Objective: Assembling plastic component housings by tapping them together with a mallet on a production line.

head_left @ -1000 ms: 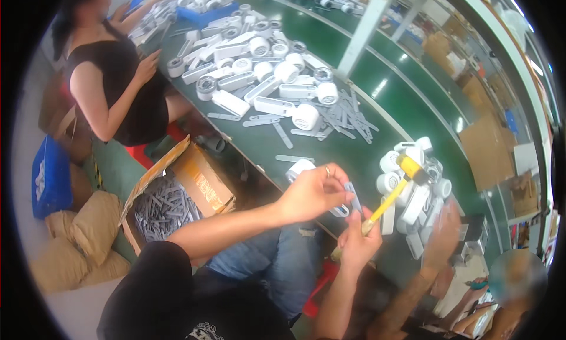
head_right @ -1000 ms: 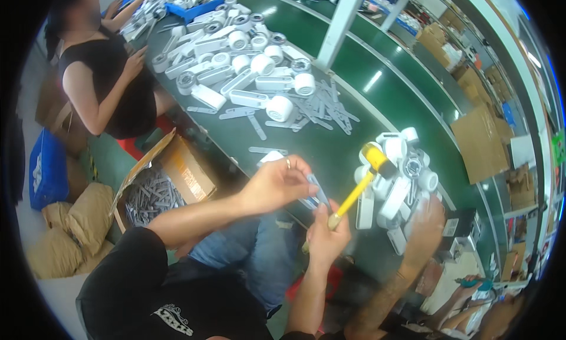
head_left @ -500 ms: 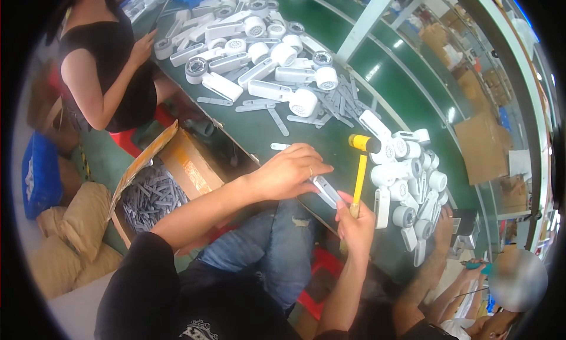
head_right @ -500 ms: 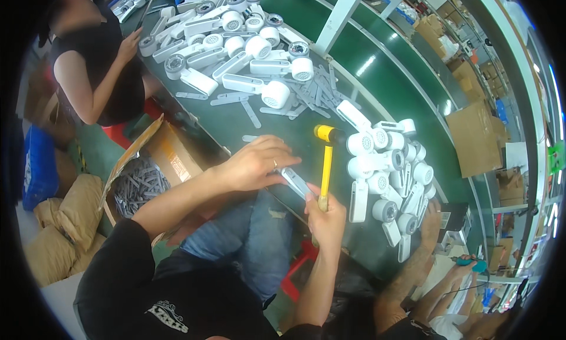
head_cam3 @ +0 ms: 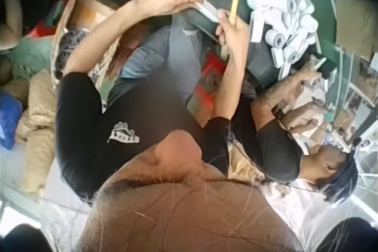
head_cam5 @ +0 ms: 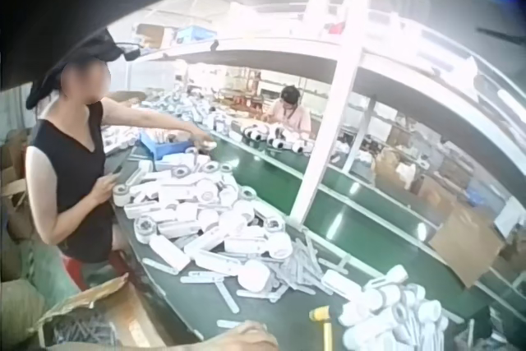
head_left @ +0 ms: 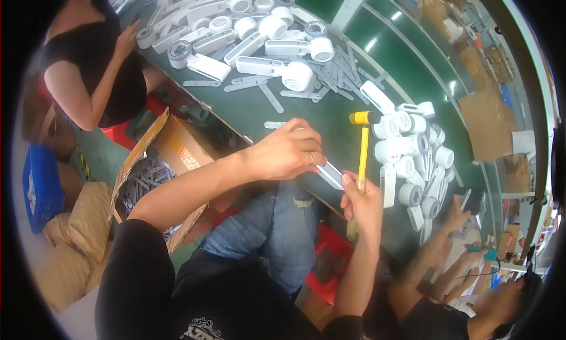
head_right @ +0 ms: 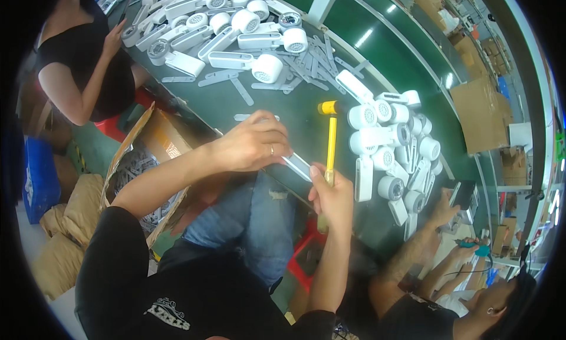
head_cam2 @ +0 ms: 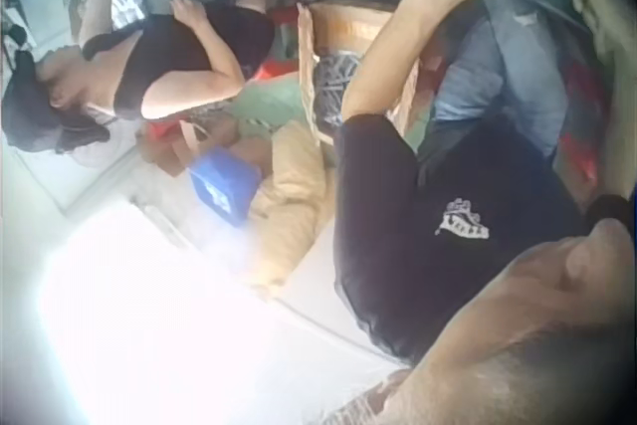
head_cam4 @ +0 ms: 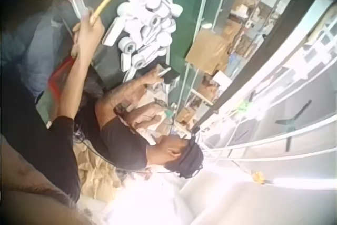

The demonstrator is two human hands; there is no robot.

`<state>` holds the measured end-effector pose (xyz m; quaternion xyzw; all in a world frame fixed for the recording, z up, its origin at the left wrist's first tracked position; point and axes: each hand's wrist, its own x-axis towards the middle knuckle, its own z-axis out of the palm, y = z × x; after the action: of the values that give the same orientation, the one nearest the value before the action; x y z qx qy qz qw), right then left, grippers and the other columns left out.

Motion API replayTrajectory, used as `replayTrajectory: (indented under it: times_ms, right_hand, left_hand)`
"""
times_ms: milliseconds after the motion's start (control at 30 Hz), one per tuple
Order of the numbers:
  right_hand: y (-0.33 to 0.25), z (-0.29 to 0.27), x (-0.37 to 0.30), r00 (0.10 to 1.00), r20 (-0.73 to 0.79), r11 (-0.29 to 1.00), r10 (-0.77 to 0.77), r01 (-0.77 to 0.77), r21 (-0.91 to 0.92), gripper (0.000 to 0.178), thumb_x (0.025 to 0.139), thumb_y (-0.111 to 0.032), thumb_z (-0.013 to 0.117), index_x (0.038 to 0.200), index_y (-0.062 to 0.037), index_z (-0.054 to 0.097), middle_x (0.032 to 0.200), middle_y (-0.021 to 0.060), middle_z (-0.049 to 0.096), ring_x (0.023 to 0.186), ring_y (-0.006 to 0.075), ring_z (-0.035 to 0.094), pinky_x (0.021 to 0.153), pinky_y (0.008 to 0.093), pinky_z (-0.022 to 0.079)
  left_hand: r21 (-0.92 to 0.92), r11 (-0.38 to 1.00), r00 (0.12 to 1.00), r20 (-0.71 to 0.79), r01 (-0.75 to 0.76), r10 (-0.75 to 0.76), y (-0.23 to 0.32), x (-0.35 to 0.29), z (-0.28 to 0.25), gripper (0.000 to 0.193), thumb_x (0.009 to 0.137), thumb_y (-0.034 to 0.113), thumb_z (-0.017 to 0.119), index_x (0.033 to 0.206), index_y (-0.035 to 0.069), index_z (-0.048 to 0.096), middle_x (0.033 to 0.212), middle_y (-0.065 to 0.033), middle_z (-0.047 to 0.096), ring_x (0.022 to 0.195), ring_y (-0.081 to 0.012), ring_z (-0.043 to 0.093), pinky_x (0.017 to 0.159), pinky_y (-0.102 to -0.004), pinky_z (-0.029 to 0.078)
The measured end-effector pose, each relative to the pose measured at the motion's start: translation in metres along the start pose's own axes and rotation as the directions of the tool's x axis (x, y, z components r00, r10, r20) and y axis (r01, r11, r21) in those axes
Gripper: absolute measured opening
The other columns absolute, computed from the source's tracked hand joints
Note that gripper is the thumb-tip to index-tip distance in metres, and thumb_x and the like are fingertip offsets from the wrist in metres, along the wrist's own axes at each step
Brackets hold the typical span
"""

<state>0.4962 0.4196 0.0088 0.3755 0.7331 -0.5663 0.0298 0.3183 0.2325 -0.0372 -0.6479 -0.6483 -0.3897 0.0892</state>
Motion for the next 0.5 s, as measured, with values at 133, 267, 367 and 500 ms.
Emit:
replayTrajectory:
  times_ms: [133,267,367,500]
  right_hand:
    - [0.008,0.007,0.004,0.999,0.03,0.961,0.045,-0.052,0.271,0.039,0.102,-0.029,0.073,0.125,0.0019,0.07,0.06,0.0021,0.056,0.041,0.0084,0.042,0.038,0.0261,0.031]
    - [0.02,0.016,0.002,0.999,-0.03,0.954,0.032,-0.021,0.3,0.037,0.1,-0.029,0.076,0.12,0.0024,0.074,0.058,0.0002,0.055,0.042,0.0081,0.045,0.039,0.0256,0.032]
    - [0.022,0.015,0.003,1.0,-0.025,0.95,0.016,-0.008,0.313,0.036,0.101,-0.029,0.076,0.119,0.0018,0.074,0.057,-0.0008,0.053,0.042,0.0078,0.044,0.039,0.0255,0.032]
    - [0.023,0.015,0.002,1.0,-0.019,0.955,0.014,-0.008,0.298,0.039,0.104,-0.029,0.071,0.13,-0.0004,0.067,0.06,-0.0028,0.049,0.043,0.0065,0.041,0.04,0.0245,0.032]
  left_hand:
    - [-0.012,1.0,1.0,0.023,0.018,-0.017,0.004,0.002,-0.003,0.026,0.081,0.018,0.086,0.104,0.011,0.075,0.103,-0.0035,0.072,0.11,-0.0247,0.066,0.102,-0.0452,0.048]
    - [0.084,0.996,0.999,0.024,-0.038,0.036,0.005,0.011,-0.003,0.026,0.081,0.018,0.085,0.105,0.013,0.076,0.106,-0.0038,0.074,0.11,-0.0257,0.067,0.104,-0.0473,0.05]
    - [0.185,0.959,0.976,0.087,-0.215,0.202,0.007,0.018,0.008,0.024,0.084,0.022,0.074,0.107,0.021,0.081,0.098,-0.0032,0.075,0.105,-0.0236,0.07,0.112,-0.0447,0.047]
    - [0.133,0.965,0.967,0.152,-0.225,0.205,0.004,0.026,0.008,0.021,0.084,0.019,0.072,0.103,0.02,0.082,0.089,0.0002,0.072,0.095,-0.0198,0.069,0.114,-0.0464,0.046]
